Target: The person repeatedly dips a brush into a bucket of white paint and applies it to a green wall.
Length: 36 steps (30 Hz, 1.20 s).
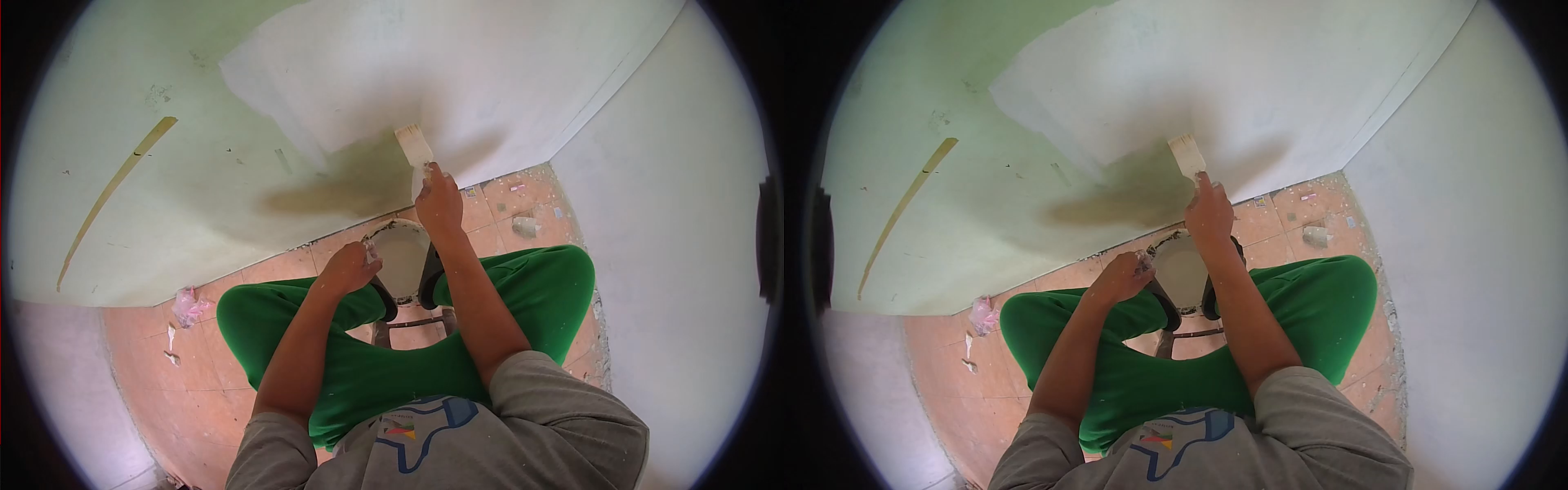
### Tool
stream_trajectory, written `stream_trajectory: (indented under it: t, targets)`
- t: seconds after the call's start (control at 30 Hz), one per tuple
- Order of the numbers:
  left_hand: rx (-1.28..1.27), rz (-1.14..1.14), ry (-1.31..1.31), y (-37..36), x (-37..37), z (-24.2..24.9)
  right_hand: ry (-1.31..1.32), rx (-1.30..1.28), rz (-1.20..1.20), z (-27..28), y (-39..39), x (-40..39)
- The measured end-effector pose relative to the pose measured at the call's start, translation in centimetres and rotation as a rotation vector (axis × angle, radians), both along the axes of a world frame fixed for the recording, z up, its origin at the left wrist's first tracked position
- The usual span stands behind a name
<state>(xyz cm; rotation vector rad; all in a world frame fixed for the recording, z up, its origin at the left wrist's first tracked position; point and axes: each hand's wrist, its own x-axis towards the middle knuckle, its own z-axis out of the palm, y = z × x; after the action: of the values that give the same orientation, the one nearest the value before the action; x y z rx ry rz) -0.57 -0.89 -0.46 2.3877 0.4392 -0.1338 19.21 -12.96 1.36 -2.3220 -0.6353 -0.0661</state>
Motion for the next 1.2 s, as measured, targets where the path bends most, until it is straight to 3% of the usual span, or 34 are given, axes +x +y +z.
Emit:
stream_trajectory:
  t: [0.23,0.33,0.4,0.53,0.6,0.73,0.8,0.97,1.2]
  targets:
    - [0.03,-0.012,0.113,-0.3,0.4,1.4,0.121,-0.166,-0.019,0.3,-0.7,0.8]
    - [-0.009,0.003,0.112,-0.3,0.3,0.7,-0.041,0.049,-0.085,0.8,-0.5,0.9]
    - [0.015,-0.003,-0.025,-0.3,0.1,0.0,-0.173,0.266,-0.067,1.7,-0.3,1.6]
    - [0.029,-0.011,-0.005,-0.3,0.1,0.3,-0.162,0.356,-0.023,5.9,-0.9,0.9]
    - [-0.027,0.023,0.022,-0.3,0.1,0.1,-0.241,0.626,0.029,7.1,-0.5,0.7]
    - [-0.037,0.02,0.009,-0.3,0.0,-0.1,-0.207,0.604,0.067,6.2,-0.4,1.1]
    - [0.026,0.016,0.054,-0.3,0.0,0.5,0.003,0.247,0.081,2.9,-0.3,1.6]
    - [0.032,0.006,0.02,-0.2,0.0,-0.2,0.068,0.13,0.044,-2.8,0.0,1.6]
    - [0.004,-0.007,-0.007,-0.4,0.1,-0.3,0.144,-0.08,-0.011,-1.4,-1.0,1.6]
